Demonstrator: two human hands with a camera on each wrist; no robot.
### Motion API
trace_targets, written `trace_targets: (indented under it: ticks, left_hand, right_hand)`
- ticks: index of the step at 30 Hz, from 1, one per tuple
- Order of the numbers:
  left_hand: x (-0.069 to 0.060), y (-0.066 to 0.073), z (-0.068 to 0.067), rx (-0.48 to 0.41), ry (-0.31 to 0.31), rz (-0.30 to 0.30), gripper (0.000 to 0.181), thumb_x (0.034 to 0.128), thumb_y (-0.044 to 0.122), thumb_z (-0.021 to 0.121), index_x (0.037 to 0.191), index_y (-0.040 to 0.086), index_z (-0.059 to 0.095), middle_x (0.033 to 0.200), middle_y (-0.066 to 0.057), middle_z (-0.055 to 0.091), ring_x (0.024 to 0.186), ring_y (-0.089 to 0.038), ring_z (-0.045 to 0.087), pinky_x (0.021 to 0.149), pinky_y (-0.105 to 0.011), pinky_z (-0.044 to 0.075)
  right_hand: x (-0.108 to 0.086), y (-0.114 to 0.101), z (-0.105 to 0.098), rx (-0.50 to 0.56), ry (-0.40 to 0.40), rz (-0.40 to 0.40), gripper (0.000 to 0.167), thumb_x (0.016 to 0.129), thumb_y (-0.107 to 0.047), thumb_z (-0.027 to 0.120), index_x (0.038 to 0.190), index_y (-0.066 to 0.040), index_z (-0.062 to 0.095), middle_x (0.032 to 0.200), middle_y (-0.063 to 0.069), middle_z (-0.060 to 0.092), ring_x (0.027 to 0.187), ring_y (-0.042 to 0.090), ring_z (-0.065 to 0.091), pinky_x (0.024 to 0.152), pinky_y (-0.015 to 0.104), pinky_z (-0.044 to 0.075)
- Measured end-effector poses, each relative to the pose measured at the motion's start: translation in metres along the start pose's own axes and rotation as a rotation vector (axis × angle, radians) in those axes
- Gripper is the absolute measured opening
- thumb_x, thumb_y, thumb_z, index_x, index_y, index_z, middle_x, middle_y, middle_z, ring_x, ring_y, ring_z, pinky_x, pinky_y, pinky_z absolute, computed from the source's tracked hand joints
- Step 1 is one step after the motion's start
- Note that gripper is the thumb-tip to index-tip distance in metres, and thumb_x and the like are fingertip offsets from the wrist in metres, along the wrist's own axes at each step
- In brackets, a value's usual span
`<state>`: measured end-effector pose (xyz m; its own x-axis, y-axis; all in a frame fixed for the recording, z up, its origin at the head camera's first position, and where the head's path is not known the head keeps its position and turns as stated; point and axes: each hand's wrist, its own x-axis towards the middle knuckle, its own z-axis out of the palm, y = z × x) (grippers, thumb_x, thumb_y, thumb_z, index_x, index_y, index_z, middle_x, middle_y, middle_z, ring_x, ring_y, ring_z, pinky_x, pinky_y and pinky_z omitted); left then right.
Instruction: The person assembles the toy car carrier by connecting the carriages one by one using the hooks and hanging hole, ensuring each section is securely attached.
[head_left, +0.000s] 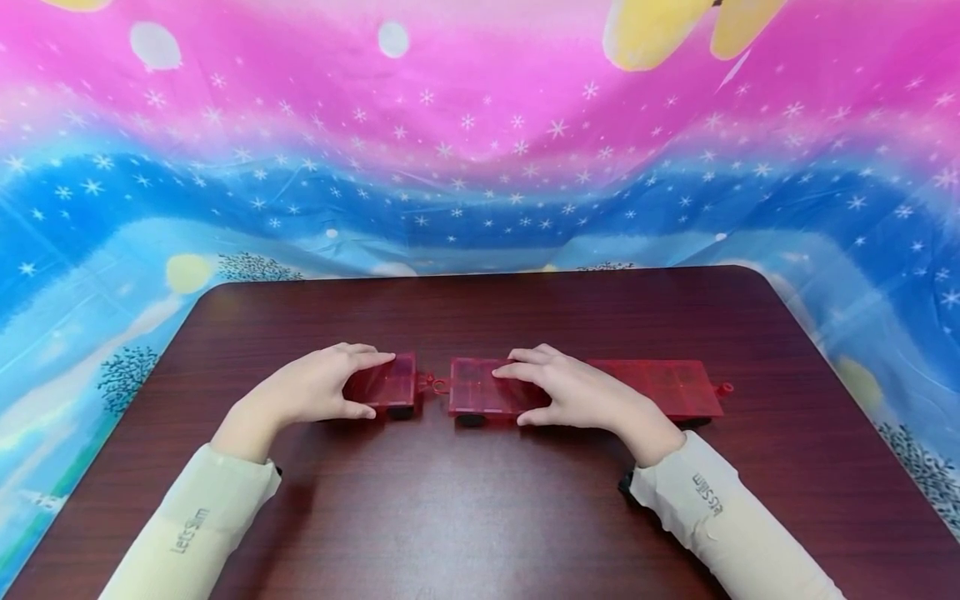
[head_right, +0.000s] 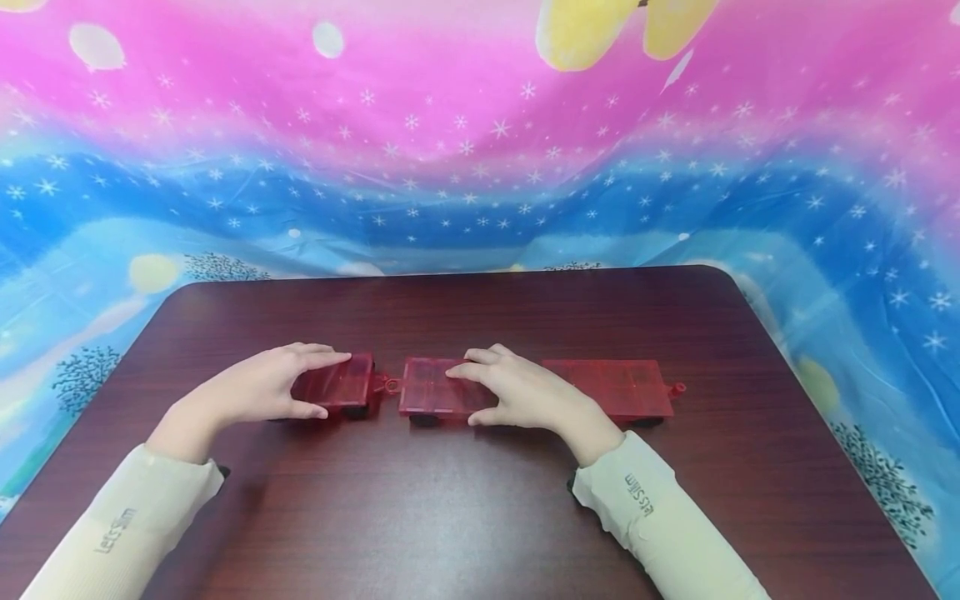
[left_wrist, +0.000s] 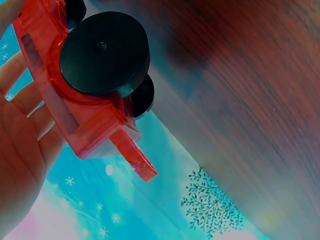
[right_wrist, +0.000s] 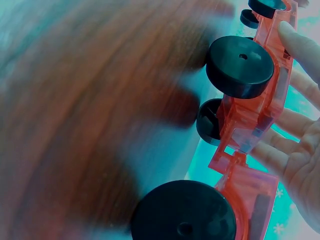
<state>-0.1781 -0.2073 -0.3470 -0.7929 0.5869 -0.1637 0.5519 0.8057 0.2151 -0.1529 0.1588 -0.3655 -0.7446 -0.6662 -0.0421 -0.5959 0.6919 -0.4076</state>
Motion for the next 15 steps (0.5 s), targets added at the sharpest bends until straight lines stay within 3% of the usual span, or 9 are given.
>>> trace_targets:
  ticks: [15]
  left_hand:
    - [-0.0013, 0.0102, 0.0039, 0.001, -0.011, 0.005, 0.081, 0.0757, 0.039, 0.085, 0.146, 0.019, 0.052, 0.143, -0.016, 0.054, 0.126, -0.036, 0.055, 0.096, -0.051, 0.054]
  right_hand:
    - [0.0005, 0.0009, 0.0006, 0.001, -0.008, 0.008, 0.064, 0.085, -0.037, 0.079, 0.143, -0.024, 0.054, 0.153, 0.013, 0.045, 0.135, 0.029, 0.045, 0.100, 0.044, 0.052]
